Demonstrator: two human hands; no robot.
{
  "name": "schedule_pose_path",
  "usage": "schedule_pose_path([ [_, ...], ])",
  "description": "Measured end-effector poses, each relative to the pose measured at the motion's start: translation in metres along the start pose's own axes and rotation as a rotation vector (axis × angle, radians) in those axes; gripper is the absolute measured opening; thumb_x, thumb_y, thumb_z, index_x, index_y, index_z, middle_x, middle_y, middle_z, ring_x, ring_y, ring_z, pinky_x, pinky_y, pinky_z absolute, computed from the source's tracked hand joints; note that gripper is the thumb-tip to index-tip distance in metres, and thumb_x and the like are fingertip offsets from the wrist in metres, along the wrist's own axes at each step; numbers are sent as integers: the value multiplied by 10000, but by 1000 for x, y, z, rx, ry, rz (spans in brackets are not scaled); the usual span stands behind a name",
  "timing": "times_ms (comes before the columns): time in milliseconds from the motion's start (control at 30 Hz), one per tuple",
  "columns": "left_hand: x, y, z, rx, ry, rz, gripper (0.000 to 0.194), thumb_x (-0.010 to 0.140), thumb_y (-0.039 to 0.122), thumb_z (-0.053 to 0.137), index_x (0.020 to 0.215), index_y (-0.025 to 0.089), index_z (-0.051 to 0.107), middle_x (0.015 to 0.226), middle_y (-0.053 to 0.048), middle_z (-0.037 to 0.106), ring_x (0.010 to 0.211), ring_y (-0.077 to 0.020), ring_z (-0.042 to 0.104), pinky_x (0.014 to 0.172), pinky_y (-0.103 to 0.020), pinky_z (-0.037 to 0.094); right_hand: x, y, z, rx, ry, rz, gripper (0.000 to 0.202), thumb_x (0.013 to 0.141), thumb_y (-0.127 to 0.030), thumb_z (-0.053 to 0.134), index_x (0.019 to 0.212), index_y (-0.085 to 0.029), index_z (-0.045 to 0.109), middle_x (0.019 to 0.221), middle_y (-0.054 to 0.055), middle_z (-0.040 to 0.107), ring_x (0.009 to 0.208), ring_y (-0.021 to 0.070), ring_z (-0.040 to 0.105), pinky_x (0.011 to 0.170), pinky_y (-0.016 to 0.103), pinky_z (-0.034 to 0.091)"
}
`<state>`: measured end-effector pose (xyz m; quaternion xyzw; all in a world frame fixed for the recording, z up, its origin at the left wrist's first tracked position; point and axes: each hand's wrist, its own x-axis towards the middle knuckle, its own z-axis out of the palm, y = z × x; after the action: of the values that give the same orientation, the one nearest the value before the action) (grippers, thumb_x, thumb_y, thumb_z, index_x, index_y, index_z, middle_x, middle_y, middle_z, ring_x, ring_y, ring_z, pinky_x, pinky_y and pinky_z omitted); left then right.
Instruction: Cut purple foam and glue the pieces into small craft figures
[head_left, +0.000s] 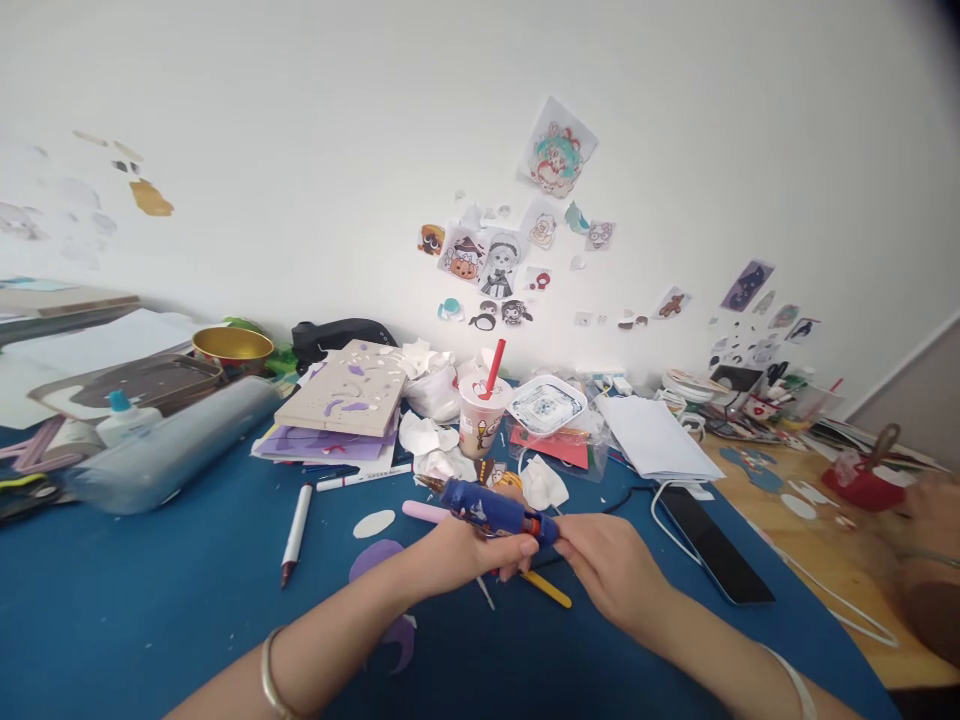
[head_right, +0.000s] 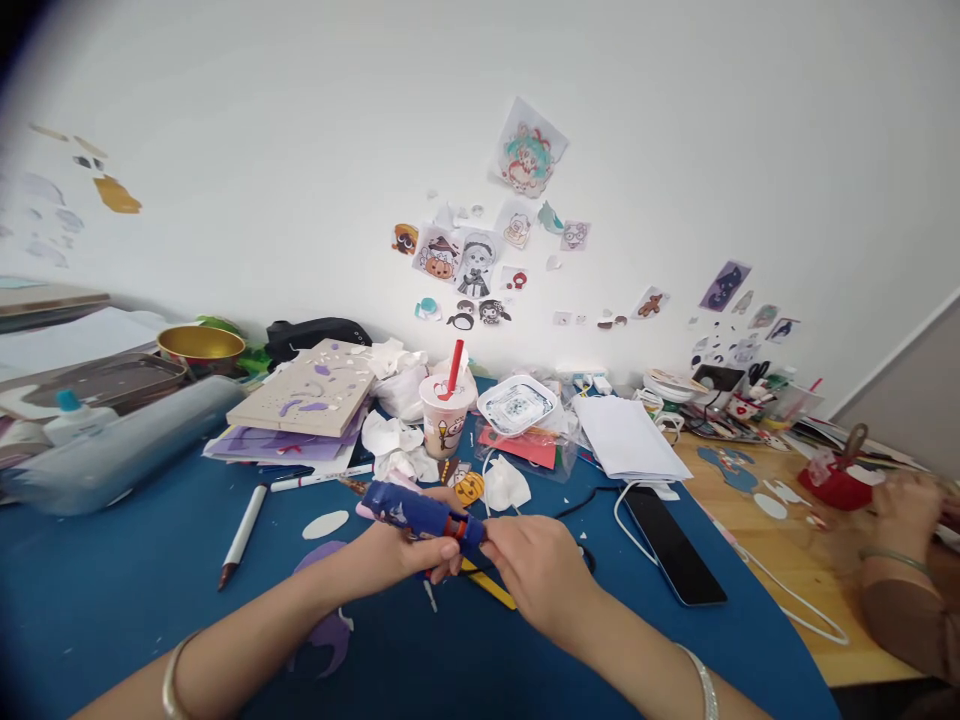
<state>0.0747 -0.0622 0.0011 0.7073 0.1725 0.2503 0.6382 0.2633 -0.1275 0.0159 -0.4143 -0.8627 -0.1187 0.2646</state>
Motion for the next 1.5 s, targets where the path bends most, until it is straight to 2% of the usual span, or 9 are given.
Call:
schedule_pose_path([
  [100, -2, 4, -4, 29, 20, -7, 325, 759, 490, 562, 749, 169, 512, 597, 37, 509, 563, -98, 480, 562, -226, 366, 2, 4, -7, 30, -125, 11, 305, 933, -241, 277, 975, -153, 566, 814, 70, 670, 727, 169, 628, 602, 259, 456],
  [200, -3, 3, -5, 12, 33, -2, 318, 758, 482, 571, 802, 174, 503, 585, 46, 508, 560, -99, 485, 559, -227, 369, 0, 3, -10, -51, -133, 28, 300, 931, -215, 277, 1074, -150, 532, 833, 74, 678, 740, 170, 641, 592, 256, 466],
  [333, -2, -4, 0, -48, 31, -7, 357, 737, 497, 589, 842, 172, 486, 619, 35, 545, 543, -90, 489, 536, -222, 376, -6, -1, -10, -117, -43, 23, 291, 927, -201, 283, 953, -141, 567, 726, 68, 674, 599, 160, 623, 506, 249, 424],
  [500, 2, -13, 8, -95, 76, -11, 424, 653, 520, 658, 826, 179, 473, 535, 78, 491, 482, -74, 458, 488, -204, 363, -11, -4, -7, -98, 3, -28, 303, 903, -144, 276, 772, -151, 549, 571, 41, 602, 476, 153, 539, 440, 261, 345],
  [700, 2, -14, 13, -101, 34, -33, 433, 653, 529, 650, 834, 166, 499, 523, 77, 469, 480, -71, 452, 470, -195, 363, -16, -5, -3, -128, 51, -76, 268, 894, -133, 281, 831, -143, 542, 538, 24, 566, 457, 149, 506, 439, 265, 323],
  [1000, 0, -10, 16, -143, 44, -59, 441, 638, 518, 668, 829, 169, 479, 524, 82, 476, 477, -65, 447, 469, -194, 356, -17, -4, -5, -147, 34, -146, 240, 883, -119, 295, 903, -121, 534, 574, 40, 586, 480, 160, 516, 455, 271, 353],
  [1500, 1, -12, 16, -130, 51, -19, 449, 648, 558, 638, 781, 173, 447, 502, 90, 447, 460, -57, 407, 454, -192, 308, -11, -4, -7, -146, -2, -158, 277, 887, -124, 283, 807, -144, 547, 552, 44, 565, 464, 148, 470, 454, 269, 310],
])
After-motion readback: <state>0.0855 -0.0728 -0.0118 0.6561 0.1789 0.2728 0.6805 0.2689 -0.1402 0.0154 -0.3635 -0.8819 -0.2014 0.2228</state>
